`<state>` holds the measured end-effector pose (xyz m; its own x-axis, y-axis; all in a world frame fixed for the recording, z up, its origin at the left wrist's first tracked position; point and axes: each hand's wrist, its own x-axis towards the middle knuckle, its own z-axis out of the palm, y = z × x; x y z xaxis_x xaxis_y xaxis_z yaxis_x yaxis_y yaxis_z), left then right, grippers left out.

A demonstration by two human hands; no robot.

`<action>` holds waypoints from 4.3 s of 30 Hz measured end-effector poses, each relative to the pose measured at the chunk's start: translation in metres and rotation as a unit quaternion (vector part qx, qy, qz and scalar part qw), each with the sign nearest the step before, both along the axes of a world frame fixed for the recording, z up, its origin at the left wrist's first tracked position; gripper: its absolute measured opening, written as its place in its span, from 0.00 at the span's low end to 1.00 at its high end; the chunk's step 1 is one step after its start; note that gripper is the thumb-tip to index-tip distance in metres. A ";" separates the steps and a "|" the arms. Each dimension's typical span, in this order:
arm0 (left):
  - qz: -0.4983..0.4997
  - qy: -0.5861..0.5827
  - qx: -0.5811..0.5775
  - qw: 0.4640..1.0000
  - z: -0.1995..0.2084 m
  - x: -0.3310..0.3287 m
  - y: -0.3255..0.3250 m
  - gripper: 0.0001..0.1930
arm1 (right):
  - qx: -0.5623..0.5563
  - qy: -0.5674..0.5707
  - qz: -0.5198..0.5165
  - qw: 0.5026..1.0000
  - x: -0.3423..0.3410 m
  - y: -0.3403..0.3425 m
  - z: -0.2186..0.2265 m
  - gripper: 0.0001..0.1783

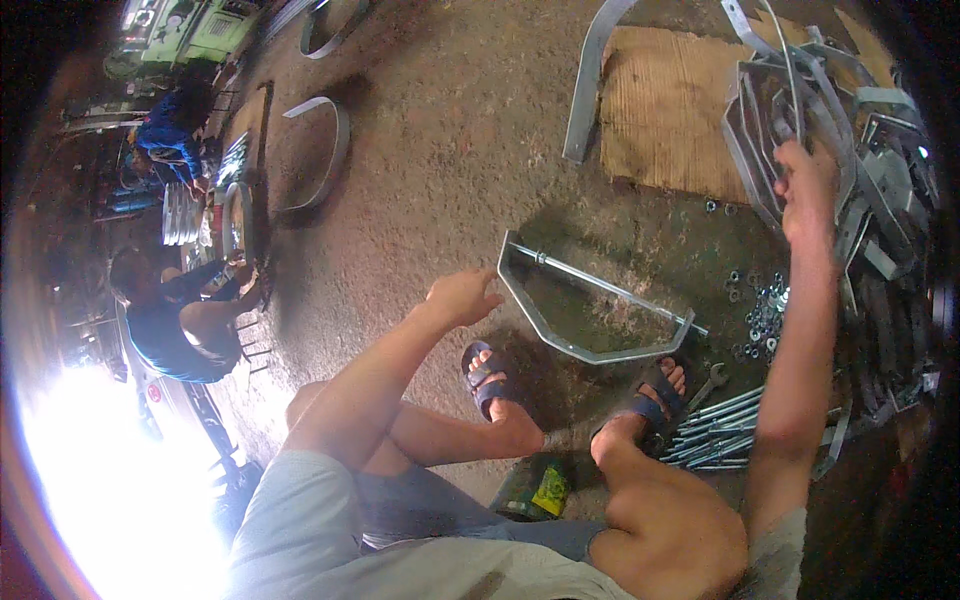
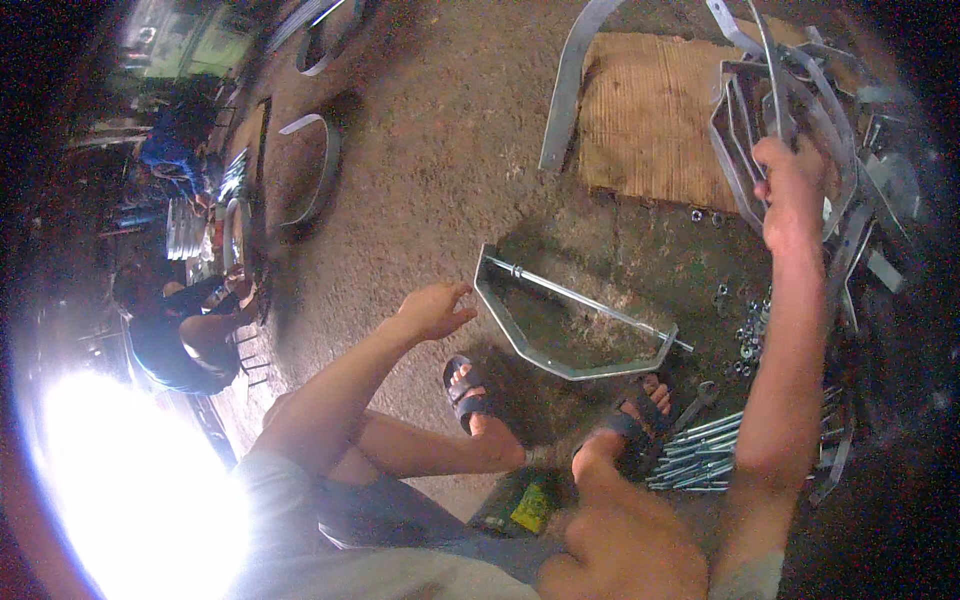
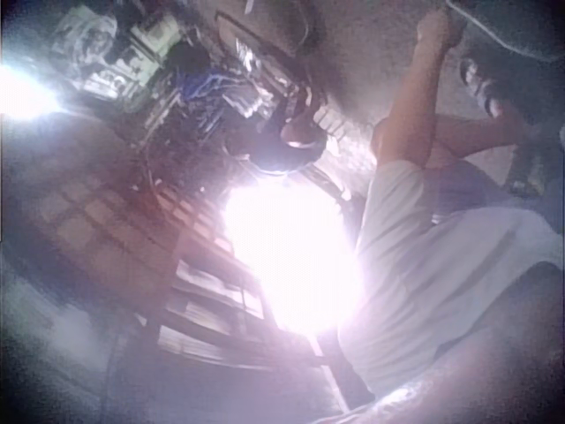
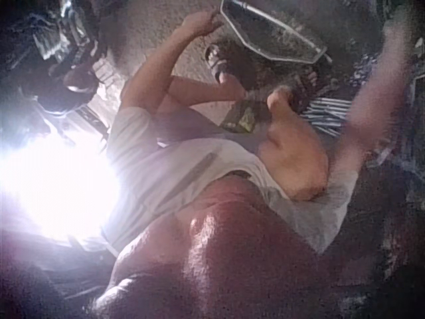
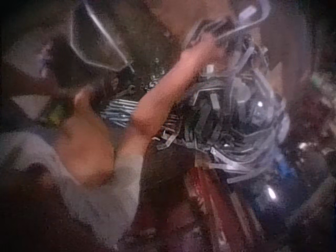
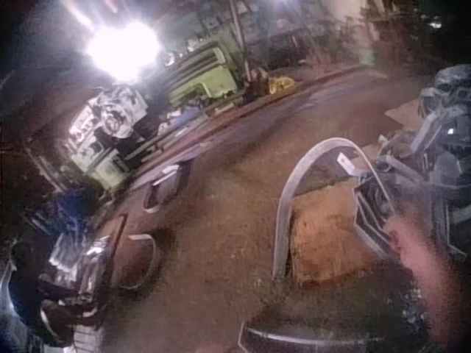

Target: The person sits on the floor of a workshop and assembles metal frames by hand. They pick up U-shaped metal pieces, threaded rods, and flat metal brackets, then insert the rods into the brackets and attach them to the U-shaped frames. The person repeats this process for multiple units, handling nuts and washers to secure the components.

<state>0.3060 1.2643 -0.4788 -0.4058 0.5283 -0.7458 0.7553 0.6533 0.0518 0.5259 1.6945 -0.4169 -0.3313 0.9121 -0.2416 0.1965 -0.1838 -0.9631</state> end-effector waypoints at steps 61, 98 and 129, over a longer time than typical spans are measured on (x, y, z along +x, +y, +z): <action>0.361 0.101 0.319 0.871 -0.099 0.020 -0.003 0.15 | 0.263 -0.230 0.396 0.849 0.000 -0.220 -0.175 0.14; 0.407 0.299 0.341 0.792 -0.111 0.086 -0.012 0.31 | 0.249 -0.135 0.566 0.774 -0.055 -0.242 -0.107 0.12; 0.255 0.029 0.194 0.947 -0.096 -0.082 0.061 0.18 | 0.218 -0.475 0.191 0.831 0.003 -0.027 -0.184 0.25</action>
<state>0.2244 1.3255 -0.5746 -0.7159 0.4822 -0.5050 0.3560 0.8742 0.3301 0.5291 1.6677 -0.6011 -0.4652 0.8540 -0.2332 0.8700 0.3924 -0.2985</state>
